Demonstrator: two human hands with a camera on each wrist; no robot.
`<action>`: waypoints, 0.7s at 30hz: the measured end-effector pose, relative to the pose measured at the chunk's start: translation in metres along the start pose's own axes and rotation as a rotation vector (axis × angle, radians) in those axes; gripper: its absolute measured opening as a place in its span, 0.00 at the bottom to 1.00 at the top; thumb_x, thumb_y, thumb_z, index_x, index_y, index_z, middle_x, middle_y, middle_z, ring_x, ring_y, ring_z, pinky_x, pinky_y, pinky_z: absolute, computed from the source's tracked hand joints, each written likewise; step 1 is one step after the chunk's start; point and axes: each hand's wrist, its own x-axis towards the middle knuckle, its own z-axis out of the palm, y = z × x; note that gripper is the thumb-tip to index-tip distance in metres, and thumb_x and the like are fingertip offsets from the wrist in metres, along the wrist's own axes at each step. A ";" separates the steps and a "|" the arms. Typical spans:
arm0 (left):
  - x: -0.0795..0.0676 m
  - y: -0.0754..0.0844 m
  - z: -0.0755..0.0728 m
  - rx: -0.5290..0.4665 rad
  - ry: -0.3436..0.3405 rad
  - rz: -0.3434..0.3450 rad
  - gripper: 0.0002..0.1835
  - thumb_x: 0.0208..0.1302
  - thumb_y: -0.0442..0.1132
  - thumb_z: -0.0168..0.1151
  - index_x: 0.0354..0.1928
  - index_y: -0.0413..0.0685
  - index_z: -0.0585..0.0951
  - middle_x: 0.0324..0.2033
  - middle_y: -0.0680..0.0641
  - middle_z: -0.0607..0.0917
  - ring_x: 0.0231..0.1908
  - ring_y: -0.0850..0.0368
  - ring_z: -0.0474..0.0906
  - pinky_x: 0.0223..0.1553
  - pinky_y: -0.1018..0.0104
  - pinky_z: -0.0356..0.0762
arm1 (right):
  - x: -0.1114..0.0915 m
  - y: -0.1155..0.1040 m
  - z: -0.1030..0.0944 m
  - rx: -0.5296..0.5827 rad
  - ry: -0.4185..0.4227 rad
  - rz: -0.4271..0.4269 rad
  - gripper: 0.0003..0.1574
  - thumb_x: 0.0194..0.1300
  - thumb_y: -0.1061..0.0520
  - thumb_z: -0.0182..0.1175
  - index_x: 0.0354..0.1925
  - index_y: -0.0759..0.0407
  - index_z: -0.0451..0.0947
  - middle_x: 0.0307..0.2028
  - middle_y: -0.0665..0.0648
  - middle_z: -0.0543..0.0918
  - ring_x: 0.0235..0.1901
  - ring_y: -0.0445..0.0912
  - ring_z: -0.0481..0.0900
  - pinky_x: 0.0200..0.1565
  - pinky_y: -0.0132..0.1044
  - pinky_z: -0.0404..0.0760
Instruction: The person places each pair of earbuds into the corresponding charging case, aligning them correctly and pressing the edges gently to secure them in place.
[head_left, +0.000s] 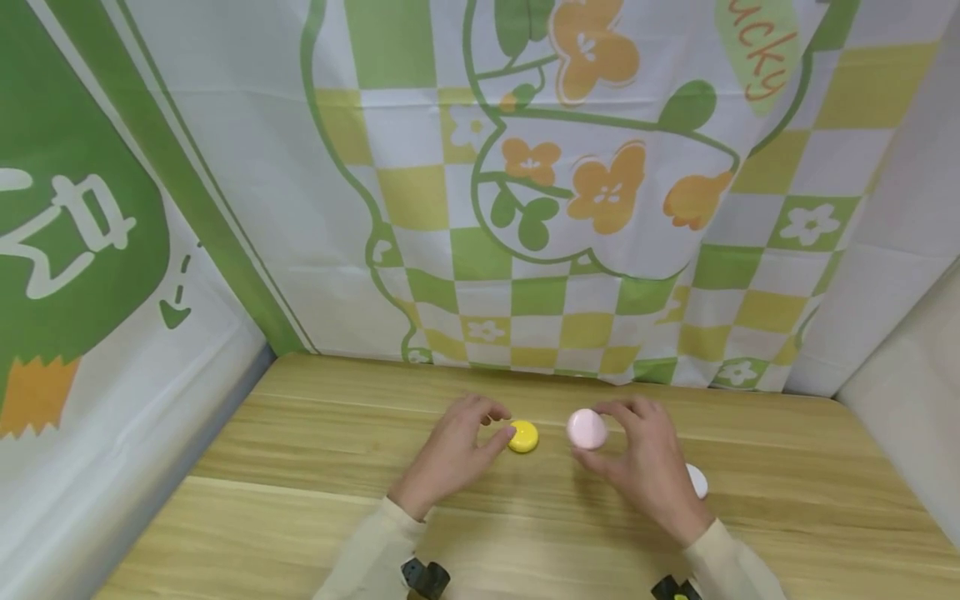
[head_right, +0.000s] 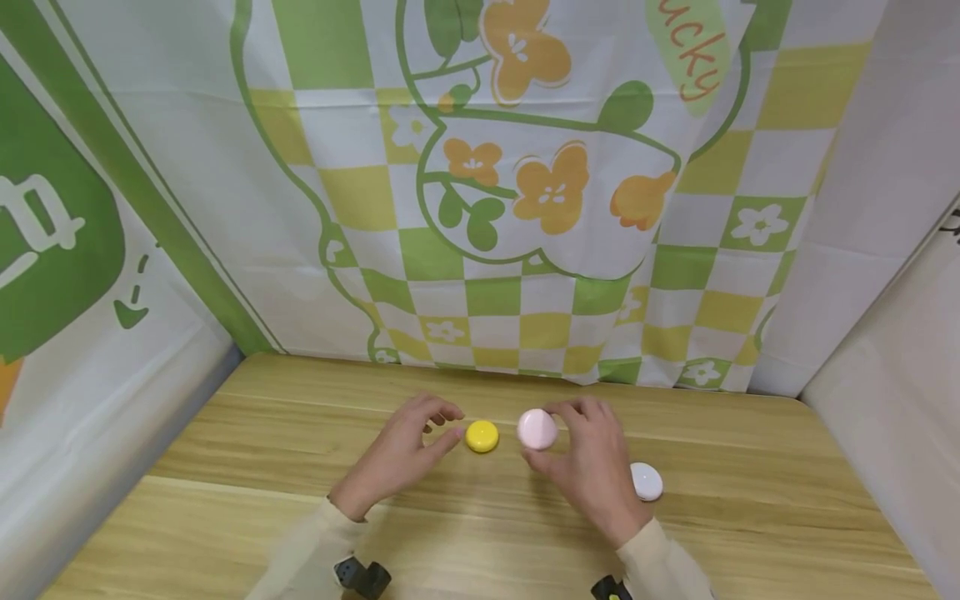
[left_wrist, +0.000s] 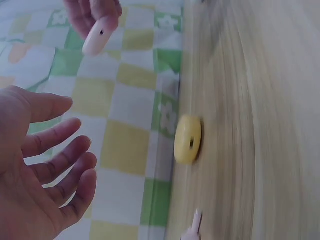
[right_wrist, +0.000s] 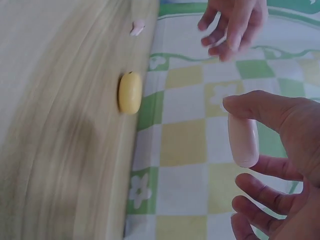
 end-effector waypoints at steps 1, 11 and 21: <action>0.001 0.002 0.002 -0.025 -0.008 0.006 0.11 0.72 0.41 0.64 0.49 0.41 0.83 0.45 0.45 0.83 0.47 0.48 0.78 0.48 0.52 0.79 | 0.000 -0.002 -0.001 0.004 0.012 -0.017 0.38 0.34 0.55 0.88 0.46 0.62 0.85 0.42 0.60 0.82 0.46 0.59 0.77 0.46 0.54 0.75; 0.007 0.020 0.014 -0.325 -0.113 -0.069 0.12 0.75 0.44 0.60 0.51 0.44 0.83 0.44 0.52 0.82 0.45 0.56 0.78 0.45 0.62 0.79 | -0.002 -0.017 -0.003 0.010 0.058 -0.141 0.38 0.31 0.55 0.88 0.44 0.59 0.84 0.41 0.56 0.81 0.44 0.53 0.77 0.41 0.48 0.74; 0.010 0.026 0.021 -0.421 -0.169 -0.086 0.15 0.75 0.45 0.59 0.50 0.39 0.83 0.43 0.49 0.84 0.42 0.55 0.80 0.44 0.61 0.81 | -0.001 -0.024 -0.002 0.025 0.049 -0.209 0.37 0.32 0.56 0.88 0.45 0.58 0.84 0.43 0.56 0.81 0.45 0.52 0.77 0.40 0.47 0.77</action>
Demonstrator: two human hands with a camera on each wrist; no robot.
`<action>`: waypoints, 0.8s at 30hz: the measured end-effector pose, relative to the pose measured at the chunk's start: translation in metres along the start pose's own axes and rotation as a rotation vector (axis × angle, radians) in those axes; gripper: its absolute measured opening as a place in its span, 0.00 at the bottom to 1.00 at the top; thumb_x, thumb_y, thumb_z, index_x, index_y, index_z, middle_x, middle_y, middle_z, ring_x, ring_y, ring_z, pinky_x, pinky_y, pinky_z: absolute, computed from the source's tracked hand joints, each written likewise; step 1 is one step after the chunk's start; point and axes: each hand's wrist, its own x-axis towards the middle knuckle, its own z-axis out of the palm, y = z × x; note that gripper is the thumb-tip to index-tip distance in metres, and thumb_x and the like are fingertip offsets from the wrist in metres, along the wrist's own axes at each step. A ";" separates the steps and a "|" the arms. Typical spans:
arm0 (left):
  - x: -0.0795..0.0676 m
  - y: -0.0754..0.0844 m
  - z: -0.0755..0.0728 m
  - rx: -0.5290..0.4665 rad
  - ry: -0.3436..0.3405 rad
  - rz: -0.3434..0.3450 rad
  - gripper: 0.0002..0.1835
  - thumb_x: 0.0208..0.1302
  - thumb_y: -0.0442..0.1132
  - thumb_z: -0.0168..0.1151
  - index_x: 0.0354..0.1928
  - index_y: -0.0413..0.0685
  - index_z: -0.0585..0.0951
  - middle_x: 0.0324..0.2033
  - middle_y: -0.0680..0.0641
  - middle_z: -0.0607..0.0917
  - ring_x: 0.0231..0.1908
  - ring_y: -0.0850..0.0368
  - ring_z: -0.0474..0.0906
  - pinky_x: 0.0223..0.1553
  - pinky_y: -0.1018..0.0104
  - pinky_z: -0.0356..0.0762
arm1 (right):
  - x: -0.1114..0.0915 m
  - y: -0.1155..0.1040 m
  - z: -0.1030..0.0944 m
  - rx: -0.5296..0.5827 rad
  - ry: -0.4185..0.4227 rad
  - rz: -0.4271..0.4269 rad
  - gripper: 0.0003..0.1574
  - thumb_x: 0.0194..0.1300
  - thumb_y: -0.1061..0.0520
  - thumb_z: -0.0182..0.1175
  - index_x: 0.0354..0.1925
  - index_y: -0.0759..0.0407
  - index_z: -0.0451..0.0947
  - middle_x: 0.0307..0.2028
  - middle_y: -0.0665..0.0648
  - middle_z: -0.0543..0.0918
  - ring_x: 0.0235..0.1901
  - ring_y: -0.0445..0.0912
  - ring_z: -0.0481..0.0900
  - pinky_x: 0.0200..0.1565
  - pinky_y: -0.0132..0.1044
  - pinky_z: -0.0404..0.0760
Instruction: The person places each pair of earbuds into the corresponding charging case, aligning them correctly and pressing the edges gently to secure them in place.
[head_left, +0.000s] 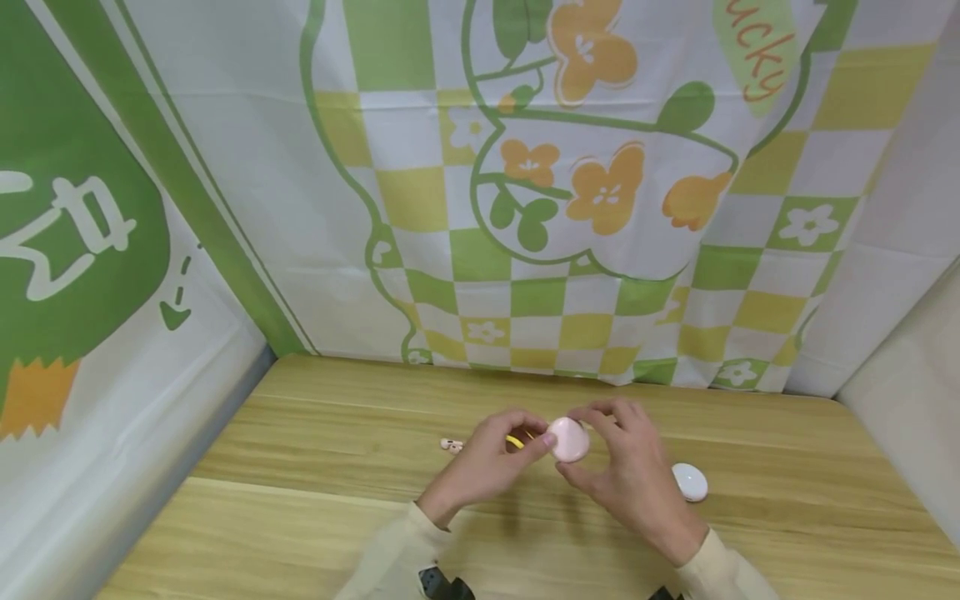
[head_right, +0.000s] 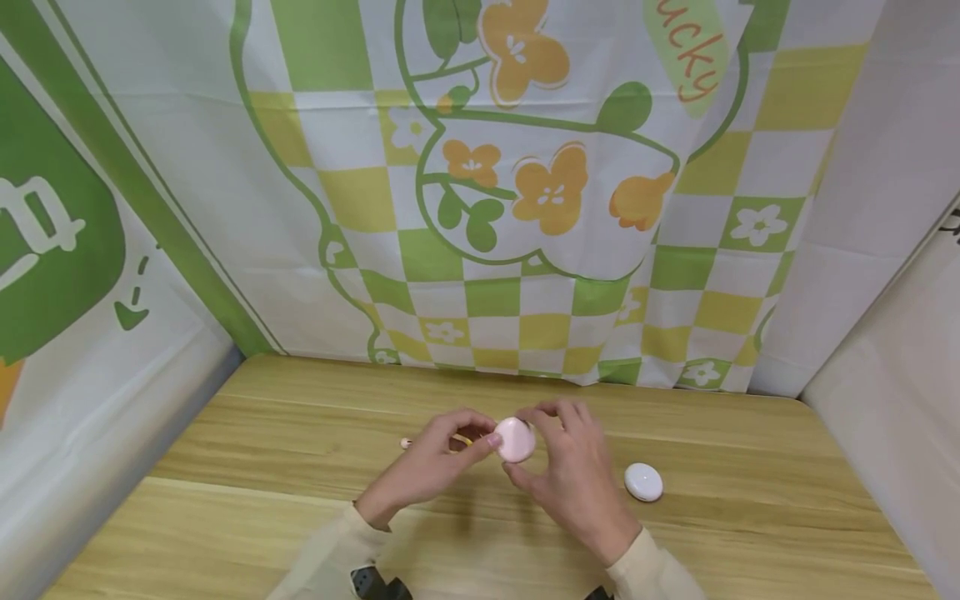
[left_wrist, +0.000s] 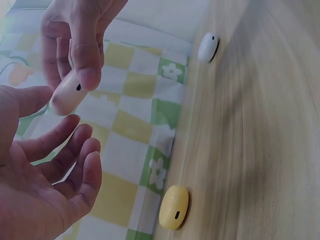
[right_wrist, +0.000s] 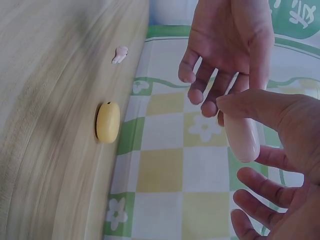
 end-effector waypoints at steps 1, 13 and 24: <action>0.000 0.000 0.000 -0.010 -0.008 -0.001 0.15 0.75 0.44 0.60 0.50 0.39 0.83 0.42 0.49 0.84 0.42 0.53 0.80 0.44 0.60 0.81 | 0.000 0.000 0.000 0.000 -0.002 -0.002 0.38 0.32 0.56 0.88 0.45 0.58 0.84 0.43 0.56 0.81 0.45 0.52 0.77 0.40 0.47 0.77; 0.000 0.005 0.002 -0.059 -0.008 -0.021 0.13 0.74 0.42 0.61 0.48 0.39 0.83 0.41 0.47 0.84 0.44 0.52 0.79 0.46 0.62 0.79 | 0.000 0.000 0.001 0.007 -0.010 -0.020 0.39 0.33 0.57 0.88 0.47 0.59 0.84 0.44 0.56 0.80 0.46 0.52 0.77 0.42 0.49 0.79; 0.003 0.006 0.002 -0.108 0.057 -0.037 0.12 0.72 0.41 0.64 0.47 0.39 0.84 0.43 0.46 0.85 0.43 0.55 0.80 0.44 0.64 0.79 | -0.002 0.003 -0.004 0.066 -0.013 0.038 0.44 0.38 0.53 0.87 0.55 0.58 0.80 0.50 0.57 0.79 0.53 0.54 0.75 0.48 0.54 0.78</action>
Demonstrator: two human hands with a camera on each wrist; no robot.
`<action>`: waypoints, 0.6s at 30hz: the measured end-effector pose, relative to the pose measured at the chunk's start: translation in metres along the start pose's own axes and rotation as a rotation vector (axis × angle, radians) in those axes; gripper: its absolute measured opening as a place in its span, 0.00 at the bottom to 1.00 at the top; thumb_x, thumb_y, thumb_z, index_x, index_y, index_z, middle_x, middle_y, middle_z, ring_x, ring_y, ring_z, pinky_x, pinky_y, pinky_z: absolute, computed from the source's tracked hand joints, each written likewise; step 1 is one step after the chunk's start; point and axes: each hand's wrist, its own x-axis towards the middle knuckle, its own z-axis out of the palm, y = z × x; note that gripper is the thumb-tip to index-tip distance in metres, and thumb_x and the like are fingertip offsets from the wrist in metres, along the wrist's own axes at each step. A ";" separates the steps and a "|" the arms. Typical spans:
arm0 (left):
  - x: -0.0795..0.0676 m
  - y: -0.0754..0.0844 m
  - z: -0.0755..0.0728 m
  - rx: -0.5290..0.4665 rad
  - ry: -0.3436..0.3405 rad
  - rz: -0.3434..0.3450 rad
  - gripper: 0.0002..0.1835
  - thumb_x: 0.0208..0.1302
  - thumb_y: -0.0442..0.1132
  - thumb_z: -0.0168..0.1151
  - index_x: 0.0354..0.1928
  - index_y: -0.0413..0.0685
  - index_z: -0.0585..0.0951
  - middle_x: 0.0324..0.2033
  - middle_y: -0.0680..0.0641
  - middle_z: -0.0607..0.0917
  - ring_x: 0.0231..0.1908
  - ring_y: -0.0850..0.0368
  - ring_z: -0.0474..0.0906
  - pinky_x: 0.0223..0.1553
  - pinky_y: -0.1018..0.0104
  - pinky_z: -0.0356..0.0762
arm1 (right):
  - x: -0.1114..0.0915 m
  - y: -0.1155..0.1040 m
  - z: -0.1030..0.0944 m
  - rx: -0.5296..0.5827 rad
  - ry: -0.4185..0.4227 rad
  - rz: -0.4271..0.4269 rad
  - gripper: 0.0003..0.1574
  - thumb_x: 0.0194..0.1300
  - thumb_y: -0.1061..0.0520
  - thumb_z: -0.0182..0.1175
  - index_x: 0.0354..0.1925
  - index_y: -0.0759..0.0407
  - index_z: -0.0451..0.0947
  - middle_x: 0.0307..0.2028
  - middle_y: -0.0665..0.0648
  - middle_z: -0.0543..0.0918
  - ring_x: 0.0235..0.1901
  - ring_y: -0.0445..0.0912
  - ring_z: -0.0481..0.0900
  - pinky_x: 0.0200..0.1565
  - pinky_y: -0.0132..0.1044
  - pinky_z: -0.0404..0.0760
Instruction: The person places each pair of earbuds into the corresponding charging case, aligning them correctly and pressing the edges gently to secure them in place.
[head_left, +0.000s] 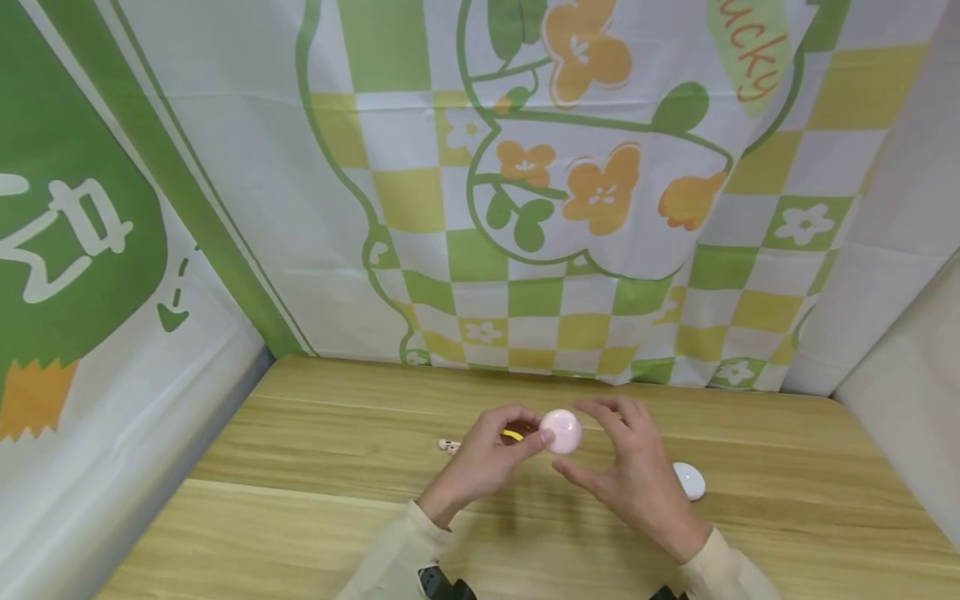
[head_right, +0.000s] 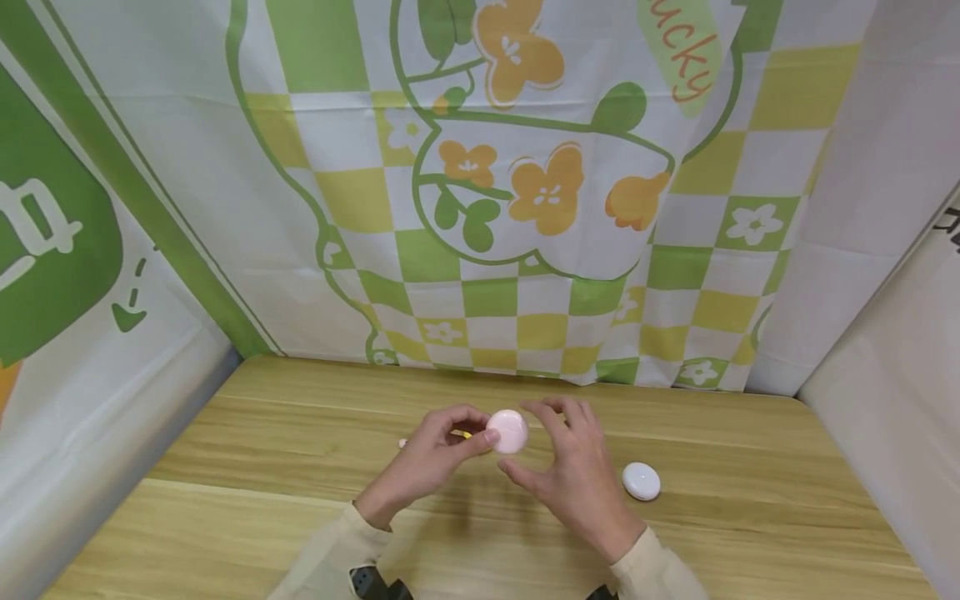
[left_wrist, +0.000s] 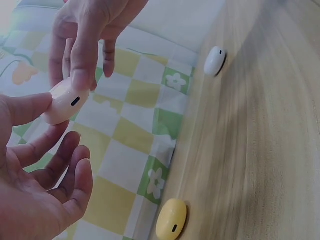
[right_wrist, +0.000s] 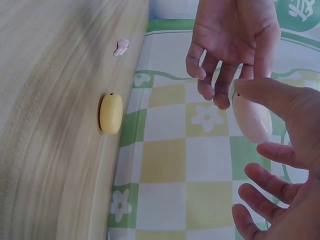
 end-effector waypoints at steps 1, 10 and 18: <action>0.000 0.000 0.000 -0.002 0.003 0.000 0.12 0.72 0.41 0.64 0.47 0.39 0.84 0.43 0.46 0.85 0.43 0.55 0.80 0.44 0.64 0.79 | 0.000 0.001 0.000 0.015 0.002 0.003 0.44 0.39 0.54 0.86 0.55 0.57 0.80 0.50 0.57 0.79 0.53 0.54 0.75 0.49 0.54 0.78; 0.001 0.002 -0.001 -0.029 0.029 0.005 0.13 0.73 0.42 0.63 0.49 0.39 0.83 0.44 0.46 0.84 0.46 0.52 0.78 0.46 0.62 0.78 | 0.000 0.004 -0.003 0.156 -0.027 0.118 0.34 0.46 0.56 0.84 0.52 0.58 0.83 0.49 0.53 0.82 0.50 0.49 0.79 0.44 0.46 0.79; 0.001 0.003 -0.001 -0.054 0.048 0.018 0.13 0.72 0.41 0.64 0.49 0.38 0.84 0.44 0.45 0.84 0.45 0.51 0.78 0.45 0.64 0.79 | 0.001 0.004 -0.005 0.332 -0.139 0.329 0.22 0.55 0.51 0.79 0.47 0.54 0.86 0.44 0.49 0.83 0.49 0.48 0.81 0.47 0.50 0.82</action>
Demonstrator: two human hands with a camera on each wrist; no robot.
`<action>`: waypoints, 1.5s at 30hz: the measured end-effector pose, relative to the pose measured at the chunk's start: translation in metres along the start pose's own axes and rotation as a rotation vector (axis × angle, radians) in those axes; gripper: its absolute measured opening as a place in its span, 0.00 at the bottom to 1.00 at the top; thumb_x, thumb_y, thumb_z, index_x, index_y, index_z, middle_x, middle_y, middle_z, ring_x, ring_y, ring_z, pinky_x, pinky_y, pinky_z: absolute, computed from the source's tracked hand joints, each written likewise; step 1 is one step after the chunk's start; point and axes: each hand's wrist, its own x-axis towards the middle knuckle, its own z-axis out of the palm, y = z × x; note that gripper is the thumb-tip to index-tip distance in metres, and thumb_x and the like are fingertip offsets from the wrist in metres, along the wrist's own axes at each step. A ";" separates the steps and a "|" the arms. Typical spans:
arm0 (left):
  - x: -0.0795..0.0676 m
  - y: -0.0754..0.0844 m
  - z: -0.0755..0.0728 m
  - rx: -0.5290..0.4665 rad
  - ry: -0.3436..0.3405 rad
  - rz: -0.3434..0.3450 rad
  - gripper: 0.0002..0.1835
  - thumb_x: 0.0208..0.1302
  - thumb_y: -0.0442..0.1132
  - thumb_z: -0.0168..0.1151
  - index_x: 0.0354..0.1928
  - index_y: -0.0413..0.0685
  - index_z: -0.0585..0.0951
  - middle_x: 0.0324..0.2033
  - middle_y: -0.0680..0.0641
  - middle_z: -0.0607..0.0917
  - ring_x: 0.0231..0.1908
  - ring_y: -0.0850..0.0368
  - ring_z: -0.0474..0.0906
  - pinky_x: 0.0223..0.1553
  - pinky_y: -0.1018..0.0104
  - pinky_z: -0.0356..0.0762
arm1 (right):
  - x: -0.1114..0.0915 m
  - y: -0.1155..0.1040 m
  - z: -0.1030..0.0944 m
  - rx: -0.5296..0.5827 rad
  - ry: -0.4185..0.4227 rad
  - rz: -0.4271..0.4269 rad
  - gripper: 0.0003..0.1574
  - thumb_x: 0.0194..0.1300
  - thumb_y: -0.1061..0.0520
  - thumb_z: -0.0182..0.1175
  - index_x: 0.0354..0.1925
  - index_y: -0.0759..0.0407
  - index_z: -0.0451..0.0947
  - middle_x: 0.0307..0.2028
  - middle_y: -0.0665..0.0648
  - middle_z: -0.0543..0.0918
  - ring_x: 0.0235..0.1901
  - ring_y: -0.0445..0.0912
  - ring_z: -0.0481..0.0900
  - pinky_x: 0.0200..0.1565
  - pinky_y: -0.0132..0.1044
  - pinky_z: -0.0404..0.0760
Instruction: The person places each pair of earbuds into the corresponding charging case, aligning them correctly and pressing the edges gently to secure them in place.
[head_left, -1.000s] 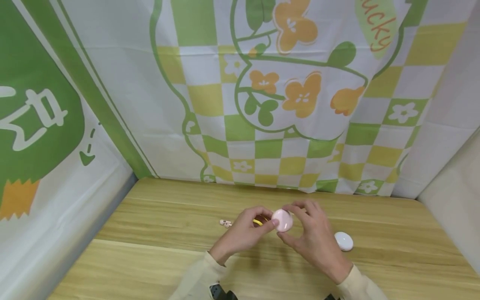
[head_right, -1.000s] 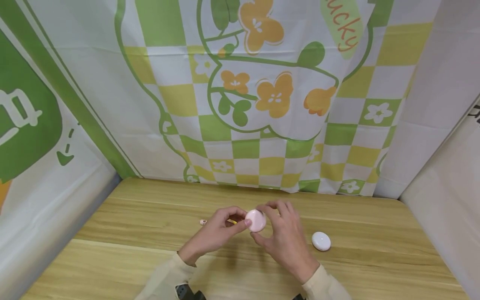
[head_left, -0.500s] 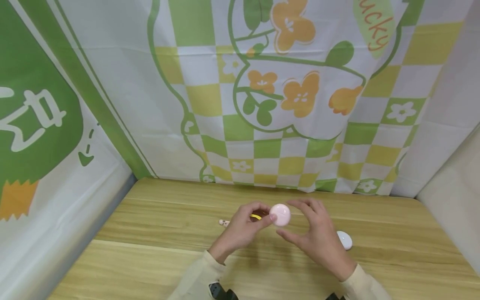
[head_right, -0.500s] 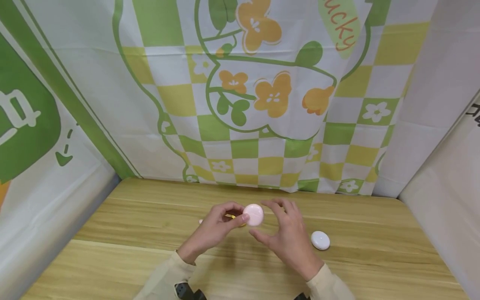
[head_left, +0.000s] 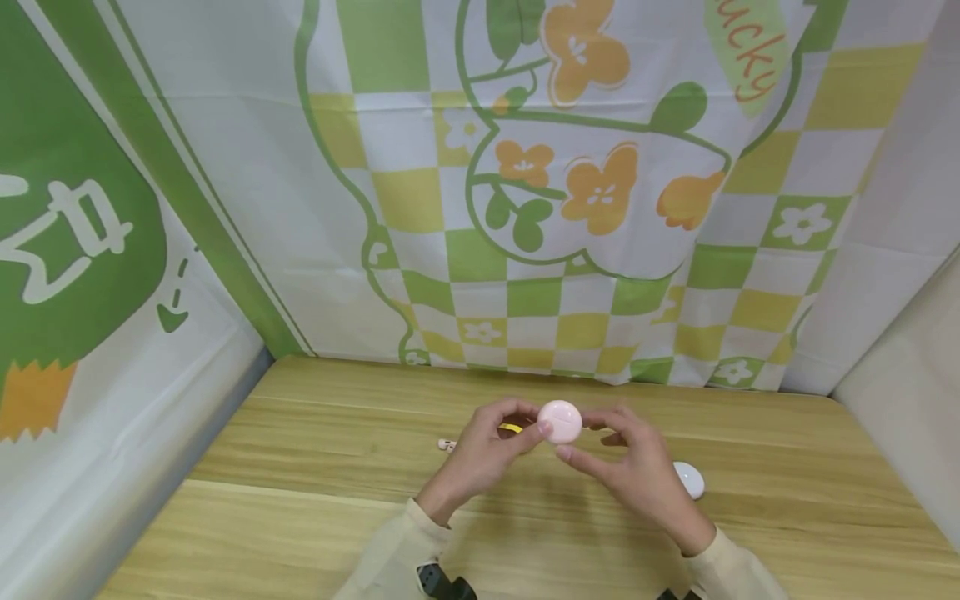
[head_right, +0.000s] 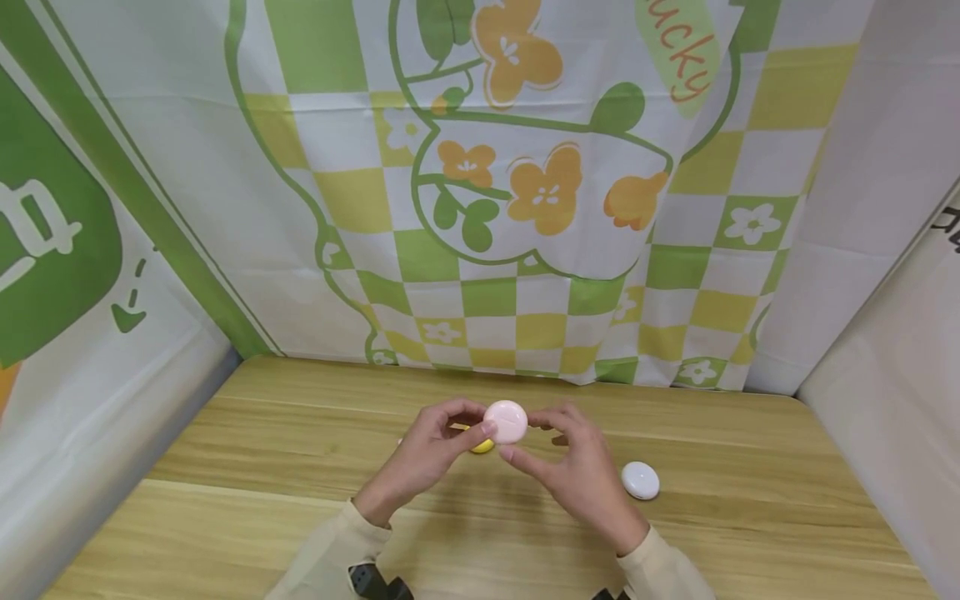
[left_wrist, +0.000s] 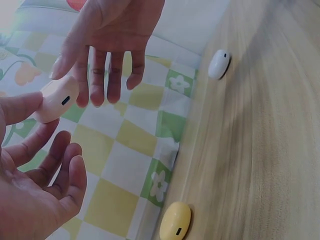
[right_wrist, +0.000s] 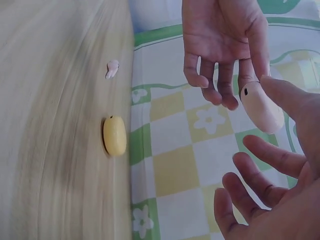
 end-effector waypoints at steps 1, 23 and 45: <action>0.000 0.000 0.000 -0.005 -0.001 0.002 0.12 0.72 0.41 0.63 0.48 0.38 0.84 0.44 0.45 0.84 0.45 0.51 0.78 0.45 0.64 0.79 | 0.000 0.000 0.000 0.023 -0.011 0.020 0.21 0.56 0.51 0.78 0.47 0.54 0.86 0.44 0.49 0.83 0.48 0.48 0.81 0.47 0.50 0.82; -0.002 0.001 -0.003 0.058 -0.052 0.031 0.13 0.73 0.42 0.63 0.50 0.41 0.83 0.45 0.48 0.84 0.46 0.55 0.79 0.48 0.57 0.79 | 0.003 0.000 0.000 0.241 -0.088 0.106 0.11 0.65 0.57 0.71 0.45 0.59 0.87 0.45 0.54 0.84 0.50 0.45 0.78 0.49 0.42 0.82; 0.000 0.009 -0.001 0.171 -0.036 0.092 0.12 0.74 0.46 0.61 0.48 0.45 0.83 0.45 0.52 0.82 0.49 0.54 0.77 0.51 0.58 0.77 | 0.001 0.002 0.001 0.223 -0.079 0.062 0.09 0.61 0.58 0.74 0.42 0.56 0.89 0.44 0.53 0.83 0.50 0.46 0.78 0.51 0.52 0.82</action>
